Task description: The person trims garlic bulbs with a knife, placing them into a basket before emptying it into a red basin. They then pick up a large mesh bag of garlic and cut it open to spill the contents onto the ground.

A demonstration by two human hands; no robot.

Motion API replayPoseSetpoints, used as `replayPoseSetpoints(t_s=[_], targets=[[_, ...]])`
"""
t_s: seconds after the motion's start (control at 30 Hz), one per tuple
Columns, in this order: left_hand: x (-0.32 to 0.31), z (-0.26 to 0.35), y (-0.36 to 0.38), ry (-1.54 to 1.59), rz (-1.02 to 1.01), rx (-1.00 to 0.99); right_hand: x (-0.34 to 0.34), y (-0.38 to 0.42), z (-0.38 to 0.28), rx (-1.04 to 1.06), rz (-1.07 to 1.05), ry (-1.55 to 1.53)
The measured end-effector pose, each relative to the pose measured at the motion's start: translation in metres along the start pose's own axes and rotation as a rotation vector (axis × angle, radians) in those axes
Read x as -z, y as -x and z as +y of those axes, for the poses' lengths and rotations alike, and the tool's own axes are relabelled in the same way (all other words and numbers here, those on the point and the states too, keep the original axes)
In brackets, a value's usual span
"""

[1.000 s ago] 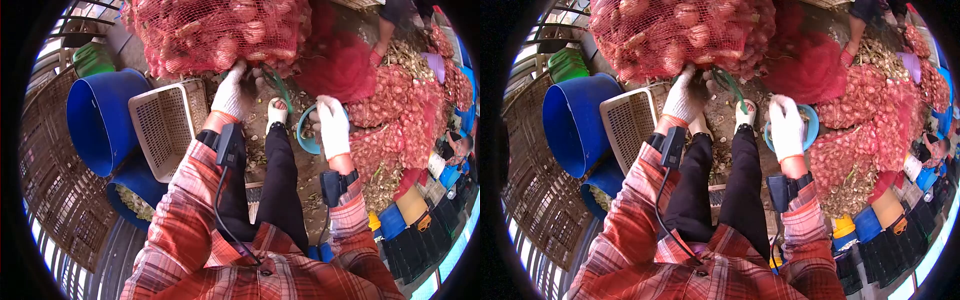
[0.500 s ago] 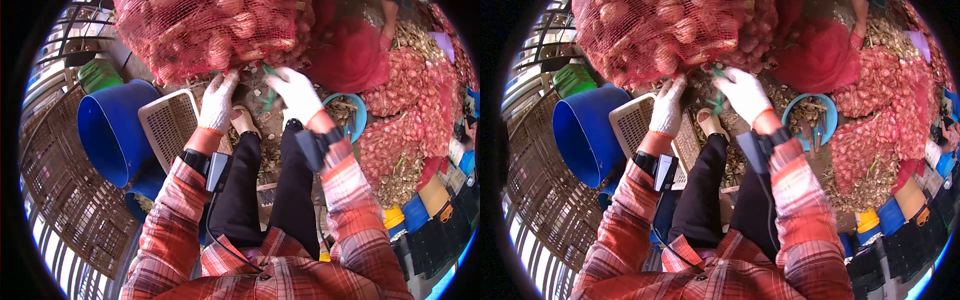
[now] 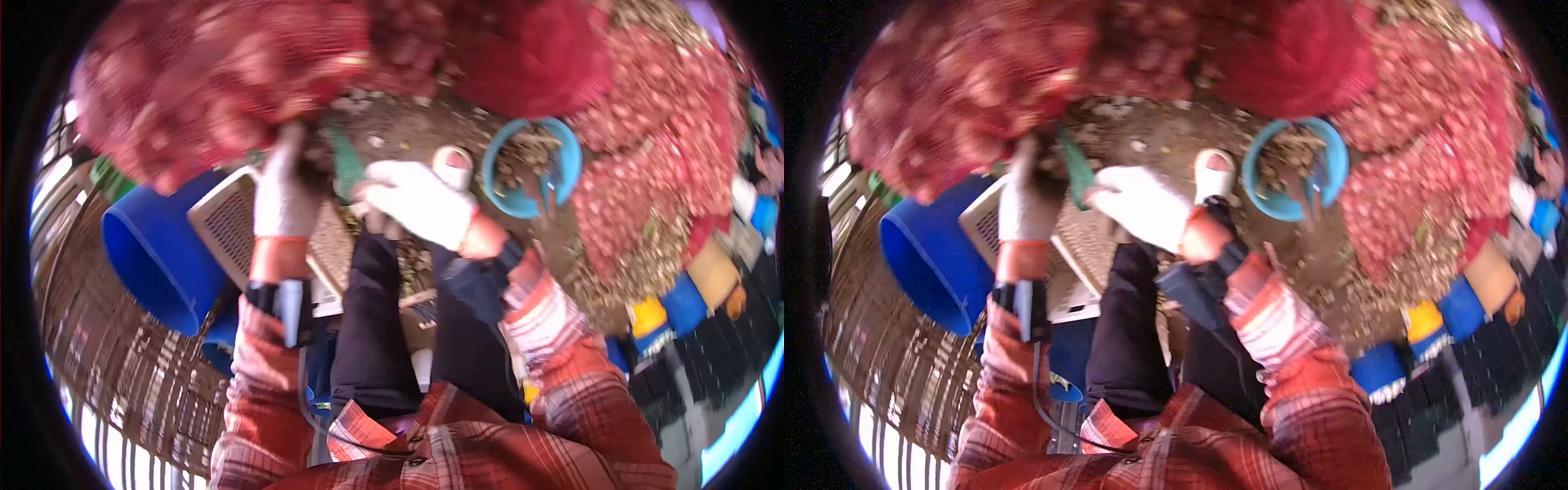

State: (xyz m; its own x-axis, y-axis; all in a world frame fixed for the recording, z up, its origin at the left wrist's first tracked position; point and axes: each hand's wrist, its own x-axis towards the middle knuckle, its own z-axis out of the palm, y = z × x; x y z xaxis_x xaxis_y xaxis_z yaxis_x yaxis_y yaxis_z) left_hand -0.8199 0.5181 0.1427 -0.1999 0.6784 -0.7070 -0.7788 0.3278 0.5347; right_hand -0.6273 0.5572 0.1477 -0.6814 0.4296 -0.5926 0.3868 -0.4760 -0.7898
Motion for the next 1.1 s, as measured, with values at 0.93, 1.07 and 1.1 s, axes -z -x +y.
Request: replayPoseSetpoints(t_s=[0.93,1.07,1.1], targets=[[0.037,0.010,-0.063,-0.300,-0.088,-0.158,0.052,0.185,0.512,-0.789,0.336,0.368],[0.024,0.020,-0.064,-0.299,-0.097,-0.086,-0.036,0.174,0.498,-1.006,-0.030,0.136],[0.024,0.021,-0.061,-0.330,-0.101,-0.084,-0.053,0.169,0.504,-1.109,-0.125,0.325]])
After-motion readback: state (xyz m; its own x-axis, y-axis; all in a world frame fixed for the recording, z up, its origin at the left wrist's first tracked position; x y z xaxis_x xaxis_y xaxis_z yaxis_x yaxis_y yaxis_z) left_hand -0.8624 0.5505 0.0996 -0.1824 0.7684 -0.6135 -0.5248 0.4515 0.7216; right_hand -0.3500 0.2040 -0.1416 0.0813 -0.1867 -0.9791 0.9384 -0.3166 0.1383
